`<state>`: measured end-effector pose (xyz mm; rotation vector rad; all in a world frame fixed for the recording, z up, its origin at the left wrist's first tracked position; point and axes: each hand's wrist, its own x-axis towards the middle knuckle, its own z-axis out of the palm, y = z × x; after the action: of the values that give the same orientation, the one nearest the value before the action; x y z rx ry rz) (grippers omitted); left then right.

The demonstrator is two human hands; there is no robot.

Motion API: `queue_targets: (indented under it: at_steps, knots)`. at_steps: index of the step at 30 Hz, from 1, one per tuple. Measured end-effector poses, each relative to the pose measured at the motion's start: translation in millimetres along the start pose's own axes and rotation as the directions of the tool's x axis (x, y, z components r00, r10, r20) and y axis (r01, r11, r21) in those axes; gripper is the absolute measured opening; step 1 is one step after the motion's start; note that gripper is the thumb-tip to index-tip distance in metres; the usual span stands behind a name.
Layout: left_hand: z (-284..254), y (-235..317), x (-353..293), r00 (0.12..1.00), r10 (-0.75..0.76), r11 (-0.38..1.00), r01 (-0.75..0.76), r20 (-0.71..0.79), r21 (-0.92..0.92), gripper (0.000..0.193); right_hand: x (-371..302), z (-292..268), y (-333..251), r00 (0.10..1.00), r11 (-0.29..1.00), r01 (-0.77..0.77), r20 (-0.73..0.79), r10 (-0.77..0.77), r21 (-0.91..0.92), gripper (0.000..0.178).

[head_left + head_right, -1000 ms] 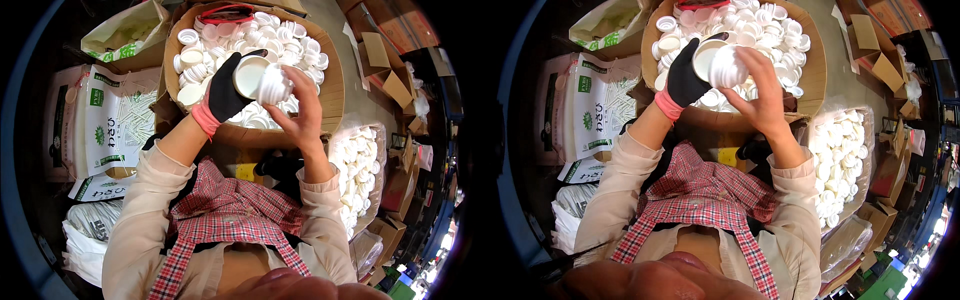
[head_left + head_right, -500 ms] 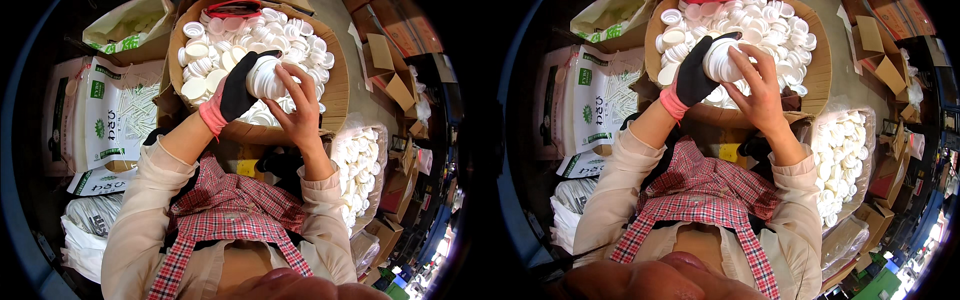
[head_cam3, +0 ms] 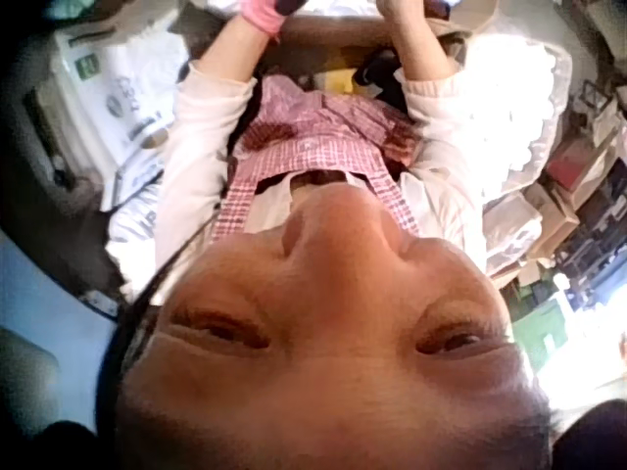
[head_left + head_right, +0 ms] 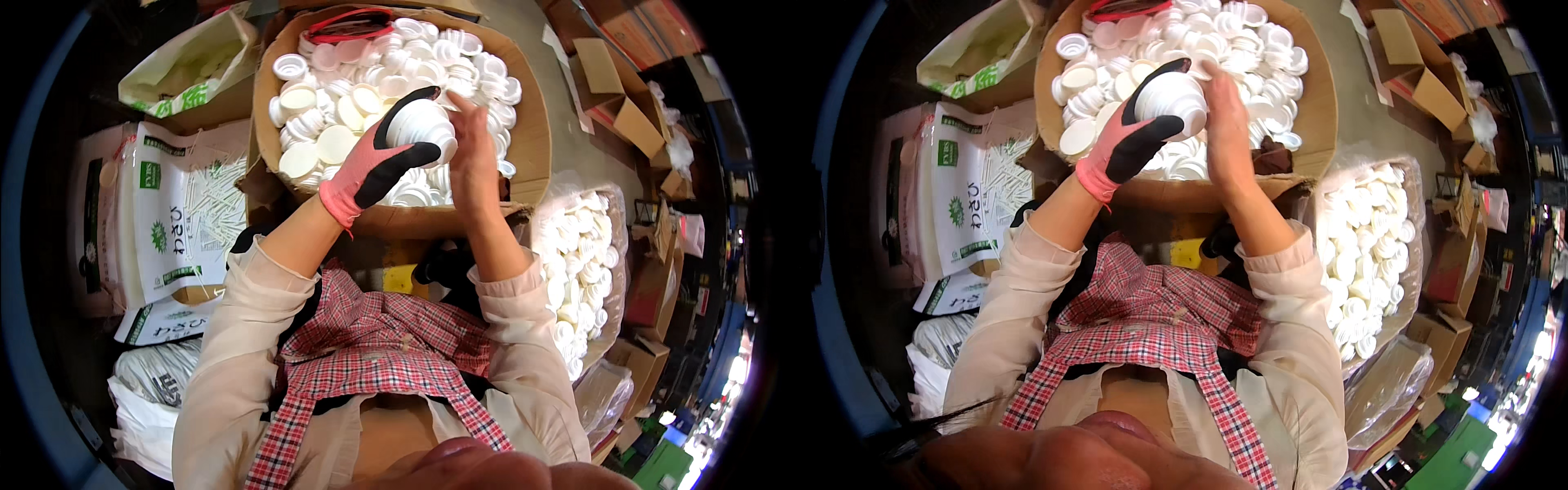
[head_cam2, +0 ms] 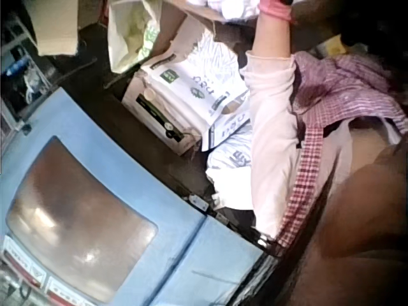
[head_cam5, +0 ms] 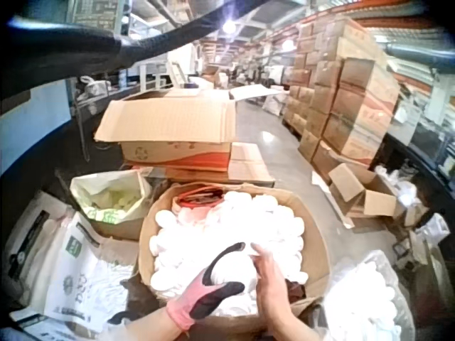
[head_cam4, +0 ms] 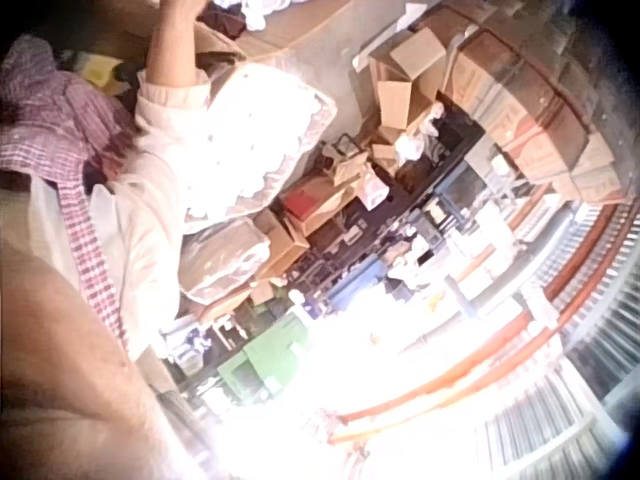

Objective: The person sits on the floor and repeatedly picks up white plastic cup bases and lids from a large cardboard box. They fit the lids onto the bases one by one and place the assembled cups into a separate pile or box.

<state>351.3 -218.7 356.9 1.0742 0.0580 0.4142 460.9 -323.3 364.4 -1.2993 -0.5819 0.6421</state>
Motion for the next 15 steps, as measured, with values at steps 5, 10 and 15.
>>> queue_targets:
  at_steps: [5, 10, 15]
  knots:
    - [17, -20, 2, 0.991, 0.132, 0.977, -0.128, -0.011, 0.168, 0.066, 11, 8, 11, 0.958, 0.980, 0.149, -0.227, -0.176, -0.132, 0.064]
    - [9, -23, 8, 1.000, 0.016, 1.000, -0.016, 0.002, -0.009, 0.061, 7, -3, 2, 0.970, 0.946, 0.214, -0.060, -0.234, -0.242, 0.045]
    - [-4, -34, 21, 0.989, -0.034, 0.973, 0.066, 0.143, -0.223, 0.060, -19, -48, -16, 0.970, 0.996, 0.092, 0.228, -0.087, -0.013, 0.054]
